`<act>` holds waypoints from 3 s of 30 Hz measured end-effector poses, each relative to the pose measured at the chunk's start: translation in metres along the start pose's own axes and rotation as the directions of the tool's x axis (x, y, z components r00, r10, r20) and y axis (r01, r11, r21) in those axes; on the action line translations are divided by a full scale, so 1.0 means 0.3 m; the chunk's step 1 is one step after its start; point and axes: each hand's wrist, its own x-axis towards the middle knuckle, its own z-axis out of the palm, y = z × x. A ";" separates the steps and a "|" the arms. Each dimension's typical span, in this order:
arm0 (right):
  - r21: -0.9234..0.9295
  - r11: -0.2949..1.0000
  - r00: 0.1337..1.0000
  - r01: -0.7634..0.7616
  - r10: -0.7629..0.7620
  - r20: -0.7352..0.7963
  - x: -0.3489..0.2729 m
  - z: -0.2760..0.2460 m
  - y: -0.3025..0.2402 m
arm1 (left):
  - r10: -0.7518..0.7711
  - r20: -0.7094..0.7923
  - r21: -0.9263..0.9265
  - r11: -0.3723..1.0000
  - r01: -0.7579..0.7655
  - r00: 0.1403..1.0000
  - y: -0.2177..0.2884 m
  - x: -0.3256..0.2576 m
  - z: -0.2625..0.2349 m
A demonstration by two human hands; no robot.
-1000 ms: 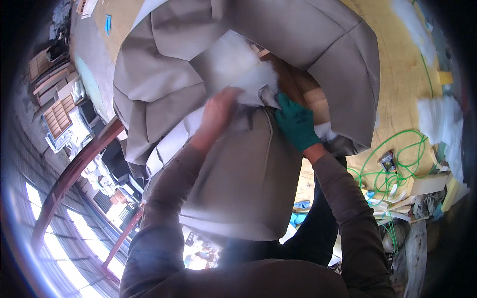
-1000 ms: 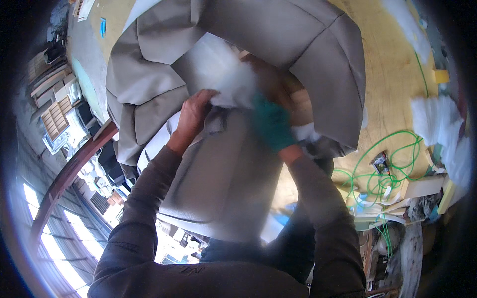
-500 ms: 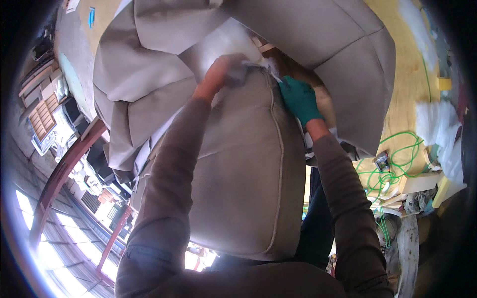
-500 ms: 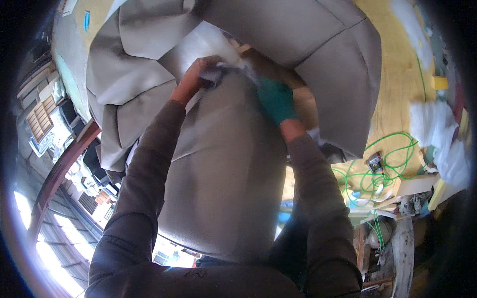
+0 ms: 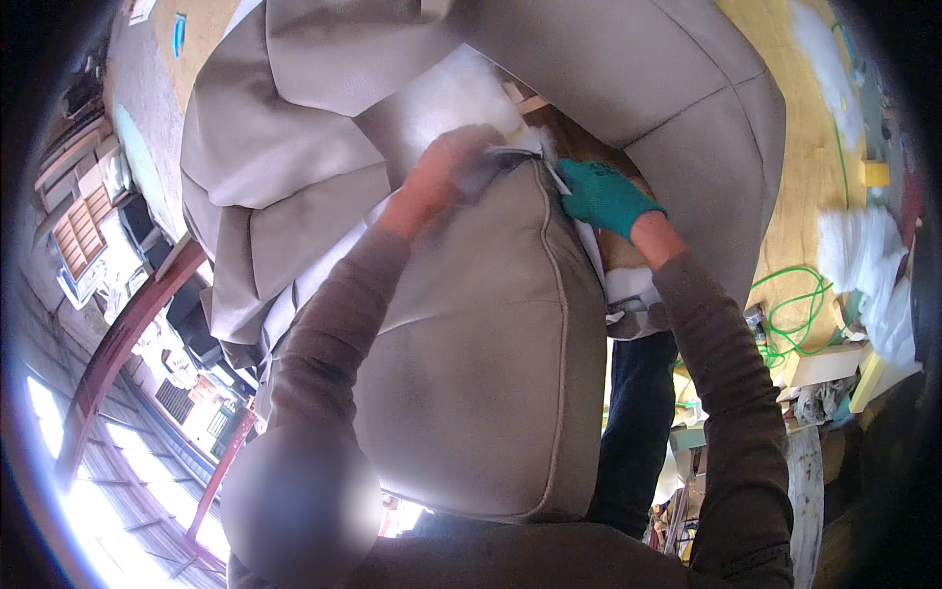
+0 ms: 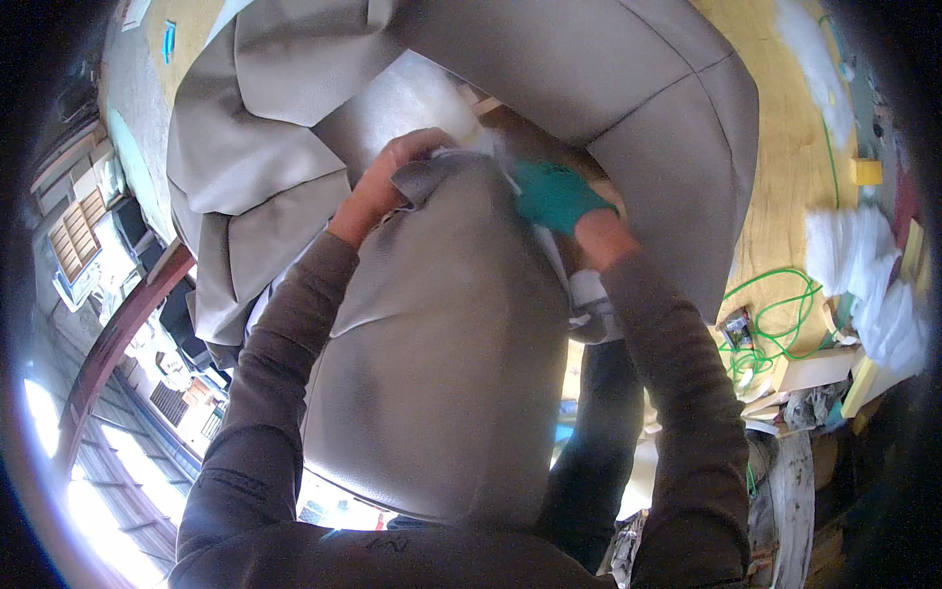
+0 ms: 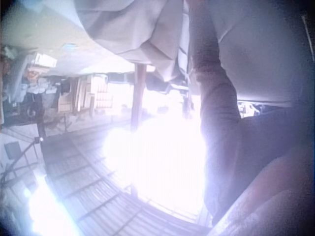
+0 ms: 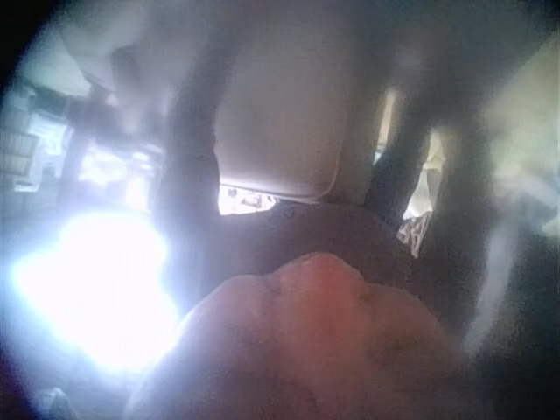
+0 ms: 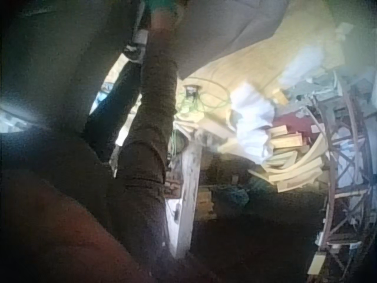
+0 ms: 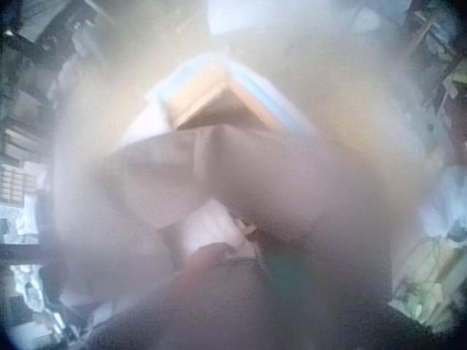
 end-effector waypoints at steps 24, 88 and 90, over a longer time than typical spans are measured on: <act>0.043 0.998 0.968 -0.048 0.057 -0.244 -0.090 -0.047 -0.156 | -0.018 0.072 0.274 0.962 -0.002 0.997 0.209 -0.148 -0.144; 0.700 0.710 0.972 0.073 0.106 -0.209 0.136 -0.027 -0.007 | -0.190 0.374 -0.159 0.951 0.265 0.908 -0.025 0.286 0.010; 0.702 0.708 0.969 0.073 0.116 -0.217 0.139 -0.028 -0.007 | -0.122 0.438 -0.076 0.982 0.172 0.891 -0.058 0.295 0.012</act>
